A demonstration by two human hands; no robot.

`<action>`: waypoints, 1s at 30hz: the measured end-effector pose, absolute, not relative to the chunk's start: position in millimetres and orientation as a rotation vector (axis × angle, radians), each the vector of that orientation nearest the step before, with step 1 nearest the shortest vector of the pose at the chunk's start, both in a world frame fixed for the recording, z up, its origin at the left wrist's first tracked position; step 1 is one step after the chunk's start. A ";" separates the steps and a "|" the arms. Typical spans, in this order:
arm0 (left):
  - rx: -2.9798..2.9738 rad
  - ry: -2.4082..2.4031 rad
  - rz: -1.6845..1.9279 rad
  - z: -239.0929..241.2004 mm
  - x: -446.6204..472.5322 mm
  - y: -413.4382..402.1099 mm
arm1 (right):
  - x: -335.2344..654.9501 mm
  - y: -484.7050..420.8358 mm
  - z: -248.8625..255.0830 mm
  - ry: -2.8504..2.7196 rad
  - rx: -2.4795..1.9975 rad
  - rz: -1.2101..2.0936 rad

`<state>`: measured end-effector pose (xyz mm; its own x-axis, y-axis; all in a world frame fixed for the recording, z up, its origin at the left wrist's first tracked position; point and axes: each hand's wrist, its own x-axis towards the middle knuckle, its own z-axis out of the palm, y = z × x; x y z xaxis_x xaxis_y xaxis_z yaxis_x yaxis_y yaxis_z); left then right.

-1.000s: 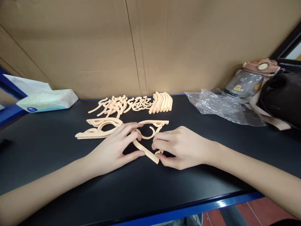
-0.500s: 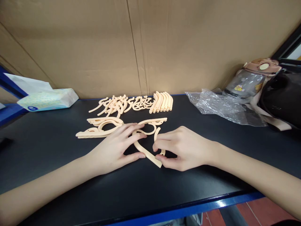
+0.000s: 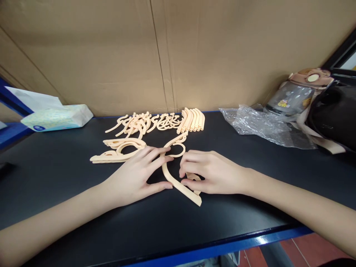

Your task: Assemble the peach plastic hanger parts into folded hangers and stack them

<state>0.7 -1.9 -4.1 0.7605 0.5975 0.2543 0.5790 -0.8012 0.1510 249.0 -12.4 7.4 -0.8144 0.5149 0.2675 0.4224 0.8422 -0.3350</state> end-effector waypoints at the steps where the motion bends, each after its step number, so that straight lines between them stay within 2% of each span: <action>1: 2.883 0.972 0.449 -4.4 0.6 -2.0 | 249.5 -11.6 7.1 -2.679 -0.728 0.275; 5: 2.879 0.962 0.457 -3.9 0.9 -1.9 | 251.0 -10.1 8.9 -2.696 -0.777 -0.015; 9: 2.871 0.921 0.467 -2.0 1.8 -1.7 | 249.4 -11.9 10.9 -2.752 -0.762 -0.115; 21: 2.859 0.833 0.472 0.4 0.5 -3.5 | 246.3 -16.9 11.5 -2.821 -0.645 0.145; 30: 2.750 0.901 0.535 0.7 -0.1 -3.4 | 244.9 -13.3 11.0 -2.761 -0.643 0.223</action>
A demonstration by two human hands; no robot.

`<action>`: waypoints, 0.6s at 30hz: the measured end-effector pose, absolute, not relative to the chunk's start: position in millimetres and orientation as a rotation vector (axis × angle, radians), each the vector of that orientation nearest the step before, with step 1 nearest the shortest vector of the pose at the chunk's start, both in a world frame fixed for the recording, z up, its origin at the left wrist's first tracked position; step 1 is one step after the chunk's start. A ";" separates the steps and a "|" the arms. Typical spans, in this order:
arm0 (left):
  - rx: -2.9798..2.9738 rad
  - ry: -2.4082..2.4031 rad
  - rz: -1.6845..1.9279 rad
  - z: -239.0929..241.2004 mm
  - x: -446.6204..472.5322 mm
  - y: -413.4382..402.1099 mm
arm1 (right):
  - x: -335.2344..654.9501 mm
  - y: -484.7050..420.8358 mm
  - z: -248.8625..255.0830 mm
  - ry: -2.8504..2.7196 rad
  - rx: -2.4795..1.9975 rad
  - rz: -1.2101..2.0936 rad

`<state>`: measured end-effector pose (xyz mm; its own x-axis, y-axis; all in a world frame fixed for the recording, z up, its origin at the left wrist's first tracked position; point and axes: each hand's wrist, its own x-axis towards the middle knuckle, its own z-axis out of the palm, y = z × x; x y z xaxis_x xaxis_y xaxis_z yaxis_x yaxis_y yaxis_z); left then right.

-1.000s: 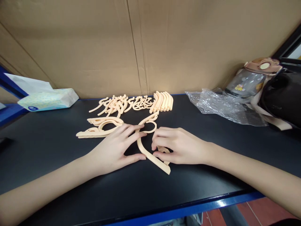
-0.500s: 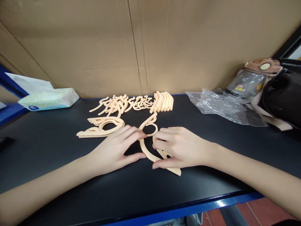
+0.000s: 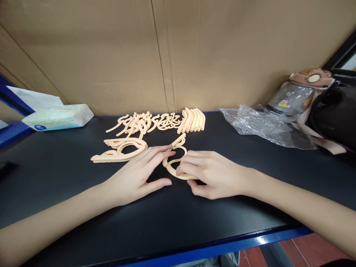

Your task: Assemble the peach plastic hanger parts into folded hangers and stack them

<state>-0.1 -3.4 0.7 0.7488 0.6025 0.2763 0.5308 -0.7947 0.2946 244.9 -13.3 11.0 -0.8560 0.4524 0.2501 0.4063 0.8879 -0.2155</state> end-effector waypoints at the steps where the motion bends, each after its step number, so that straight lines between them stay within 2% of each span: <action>1: 2.733 0.904 0.528 0.8 -0.2 -3.4 | 245.0 -12.7 10.6 -2.757 -0.648 0.228; 18: 2.769 0.929 0.501 -1.4 -1.5 -3.2 | 252.8 1.7 4.5 -2.672 -0.722 0.116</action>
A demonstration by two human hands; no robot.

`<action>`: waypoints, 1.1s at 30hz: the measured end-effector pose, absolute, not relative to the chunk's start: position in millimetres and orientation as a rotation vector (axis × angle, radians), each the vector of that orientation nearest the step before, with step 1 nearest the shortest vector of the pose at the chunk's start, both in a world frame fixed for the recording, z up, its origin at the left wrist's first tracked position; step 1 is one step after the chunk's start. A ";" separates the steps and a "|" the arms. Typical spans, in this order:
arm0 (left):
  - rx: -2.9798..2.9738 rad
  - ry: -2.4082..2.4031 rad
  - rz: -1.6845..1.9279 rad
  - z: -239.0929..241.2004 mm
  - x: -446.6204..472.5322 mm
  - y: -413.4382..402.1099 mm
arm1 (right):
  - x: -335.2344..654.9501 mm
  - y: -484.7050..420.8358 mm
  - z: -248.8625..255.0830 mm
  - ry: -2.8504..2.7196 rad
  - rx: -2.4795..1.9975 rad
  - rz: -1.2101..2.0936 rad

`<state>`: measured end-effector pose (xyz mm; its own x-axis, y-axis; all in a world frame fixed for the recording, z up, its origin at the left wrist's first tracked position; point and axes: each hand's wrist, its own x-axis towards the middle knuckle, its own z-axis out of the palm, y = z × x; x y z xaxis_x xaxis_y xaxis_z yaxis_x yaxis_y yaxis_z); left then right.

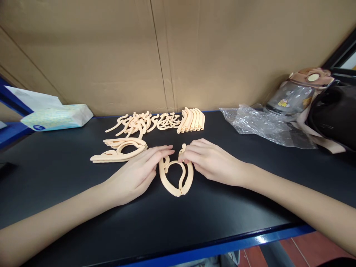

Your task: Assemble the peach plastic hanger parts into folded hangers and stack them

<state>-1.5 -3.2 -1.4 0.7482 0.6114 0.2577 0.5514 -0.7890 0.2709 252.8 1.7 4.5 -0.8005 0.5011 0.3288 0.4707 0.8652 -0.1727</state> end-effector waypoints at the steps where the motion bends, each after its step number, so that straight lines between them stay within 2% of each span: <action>1: 2.773 0.928 0.503 -1.7 -1.7 -3.2 | 253.3 2.2 4.2 -2.660 -0.744 0.100; 8: 2.799 0.916 0.525 -5.2 -1.6 -2.8 | 253.3 6.2 2.1 -2.590 -0.876 -0.001; 18: 2.806 0.889 0.546 -3.6 -0.8 -2.4 | 253.3 3.8 3.8 -2.560 -0.873 0.098; 23: 2.804 0.854 0.496 -2.5 -0.7 -4.4 | 252.7 1.3 6.6 -2.543 -0.854 0.317; 29: 2.769 0.812 0.435 -1.8 0.4 -3.5 | 248.9 -1.1 8.0 -2.352 -0.854 0.910; 33: 2.749 0.798 0.439 0.0 0.0 -3.8 | 249.1 1.8 6.7 -2.260 -0.977 0.870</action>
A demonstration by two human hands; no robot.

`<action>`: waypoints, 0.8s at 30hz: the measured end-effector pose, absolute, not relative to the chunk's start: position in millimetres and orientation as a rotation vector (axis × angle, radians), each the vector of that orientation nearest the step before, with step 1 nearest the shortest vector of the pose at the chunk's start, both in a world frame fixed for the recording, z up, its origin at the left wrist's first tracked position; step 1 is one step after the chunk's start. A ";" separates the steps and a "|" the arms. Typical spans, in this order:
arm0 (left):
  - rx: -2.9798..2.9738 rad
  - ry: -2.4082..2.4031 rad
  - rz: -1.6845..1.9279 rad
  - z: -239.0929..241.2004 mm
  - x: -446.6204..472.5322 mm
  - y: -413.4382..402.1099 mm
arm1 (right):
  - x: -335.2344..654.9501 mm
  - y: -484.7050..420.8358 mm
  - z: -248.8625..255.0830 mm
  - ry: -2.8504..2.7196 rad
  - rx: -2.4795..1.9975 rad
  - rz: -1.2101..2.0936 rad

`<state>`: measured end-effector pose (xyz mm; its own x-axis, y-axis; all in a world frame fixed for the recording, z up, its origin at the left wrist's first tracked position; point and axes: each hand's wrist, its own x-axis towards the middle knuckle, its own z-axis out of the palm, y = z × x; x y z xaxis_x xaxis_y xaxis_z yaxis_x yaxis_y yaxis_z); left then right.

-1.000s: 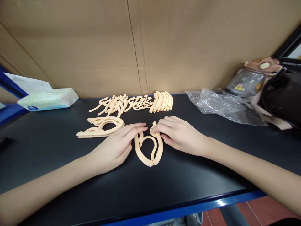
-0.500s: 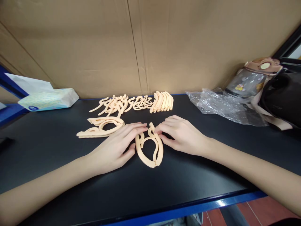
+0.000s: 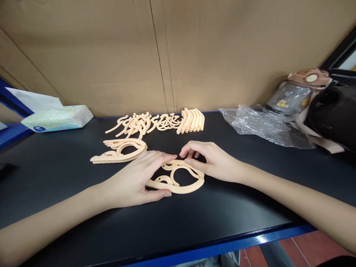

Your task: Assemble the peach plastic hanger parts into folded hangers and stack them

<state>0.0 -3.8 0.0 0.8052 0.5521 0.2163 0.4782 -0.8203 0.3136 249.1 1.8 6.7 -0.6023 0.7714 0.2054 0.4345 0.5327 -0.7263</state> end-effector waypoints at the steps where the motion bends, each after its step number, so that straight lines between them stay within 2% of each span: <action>1: 2.753 0.801 0.444 0.5 -0.3 -4.2 | 249.9 2.9 6.2 -2.249 -1.027 0.856; 11: 3.082 0.880 0.762 4.4 -6.6 -0.8 | 254.7 10.6 8.6 -2.094 -1.177 1.182; 17: 3.022 0.913 0.662 4.1 -8.6 0.4 | 251.4 9.0 14.5 -1.979 -1.173 1.418; 24: 2.935 0.916 0.603 4.8 -6.3 0.3 | 250.8 9.1 14.2 -1.927 -1.237 1.478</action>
<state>-6.3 0.3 4.8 0.7550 0.5494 0.3579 0.5461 -0.8290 0.1204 250.8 9.1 14.2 -0.5202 0.8337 -0.1856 0.3951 0.0422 -0.9177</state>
